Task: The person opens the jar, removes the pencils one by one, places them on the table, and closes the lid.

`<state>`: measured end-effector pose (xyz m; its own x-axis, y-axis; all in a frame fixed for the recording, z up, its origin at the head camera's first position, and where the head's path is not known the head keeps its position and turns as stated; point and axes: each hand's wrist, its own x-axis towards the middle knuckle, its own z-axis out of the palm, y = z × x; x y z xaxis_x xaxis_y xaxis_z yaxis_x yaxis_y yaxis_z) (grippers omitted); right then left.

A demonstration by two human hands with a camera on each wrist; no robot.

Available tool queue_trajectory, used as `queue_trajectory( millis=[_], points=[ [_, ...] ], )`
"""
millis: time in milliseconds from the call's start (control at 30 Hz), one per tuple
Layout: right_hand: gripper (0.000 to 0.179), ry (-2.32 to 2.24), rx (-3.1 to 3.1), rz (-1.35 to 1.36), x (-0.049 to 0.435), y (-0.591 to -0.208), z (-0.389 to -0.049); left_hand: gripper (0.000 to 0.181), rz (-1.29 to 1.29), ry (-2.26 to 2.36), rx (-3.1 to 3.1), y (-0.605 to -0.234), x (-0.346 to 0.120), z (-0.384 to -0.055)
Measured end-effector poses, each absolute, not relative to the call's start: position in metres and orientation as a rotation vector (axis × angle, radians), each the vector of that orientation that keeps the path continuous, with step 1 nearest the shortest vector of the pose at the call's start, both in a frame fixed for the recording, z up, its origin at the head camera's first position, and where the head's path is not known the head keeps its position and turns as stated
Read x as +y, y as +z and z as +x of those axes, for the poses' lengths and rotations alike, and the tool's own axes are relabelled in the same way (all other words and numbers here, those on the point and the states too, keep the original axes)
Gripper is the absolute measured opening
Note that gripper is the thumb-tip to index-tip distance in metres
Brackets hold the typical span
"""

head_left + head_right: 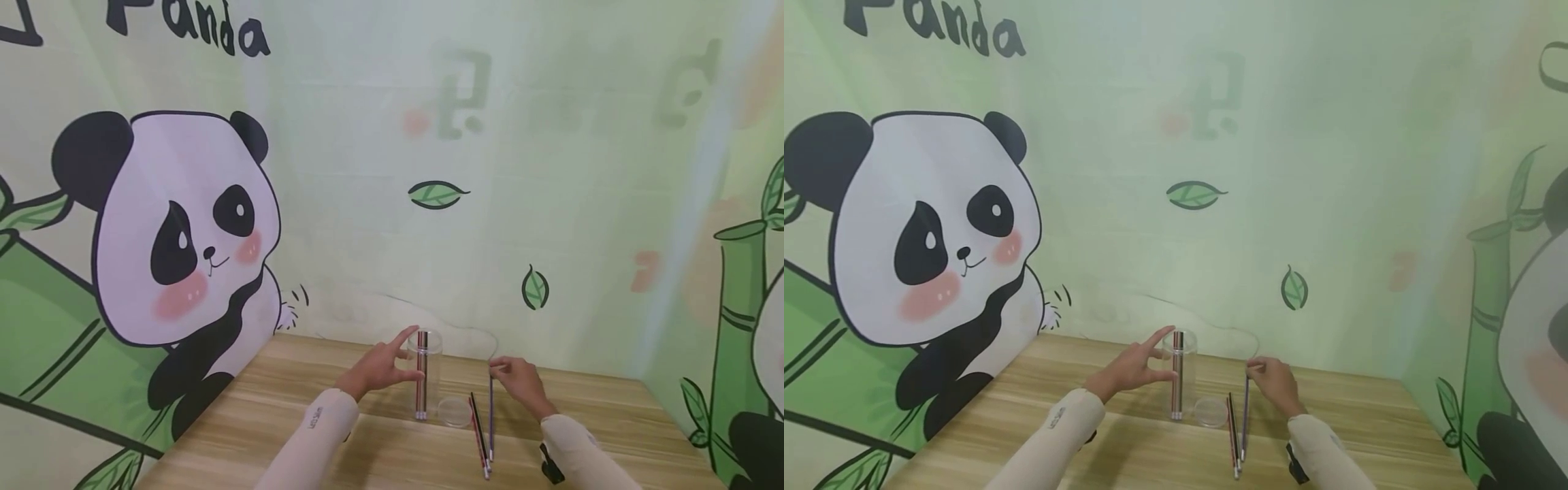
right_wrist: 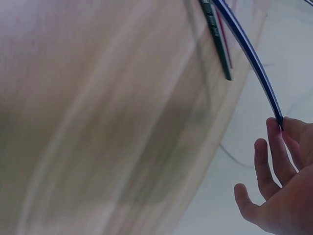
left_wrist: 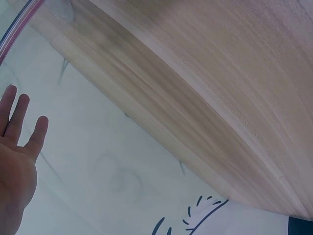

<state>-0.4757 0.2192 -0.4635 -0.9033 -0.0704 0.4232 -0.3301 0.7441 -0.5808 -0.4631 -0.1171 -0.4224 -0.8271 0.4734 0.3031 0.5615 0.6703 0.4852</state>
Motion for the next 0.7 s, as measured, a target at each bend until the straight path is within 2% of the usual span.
queue_trajectory(
  millis=[433, 700],
  points=[
    [0.014, 0.959, -2.610, 0.254, 0.202, -0.487, -0.463, 0.097, -0.824, -0.879, -2.743, -0.424, -0.116, -0.464],
    [0.009, 0.902, -2.649, 0.218, 0.195, -0.500, -0.470, 0.096, -0.816, -0.863, -2.742, -0.423, -0.118, -0.462]
  ],
)
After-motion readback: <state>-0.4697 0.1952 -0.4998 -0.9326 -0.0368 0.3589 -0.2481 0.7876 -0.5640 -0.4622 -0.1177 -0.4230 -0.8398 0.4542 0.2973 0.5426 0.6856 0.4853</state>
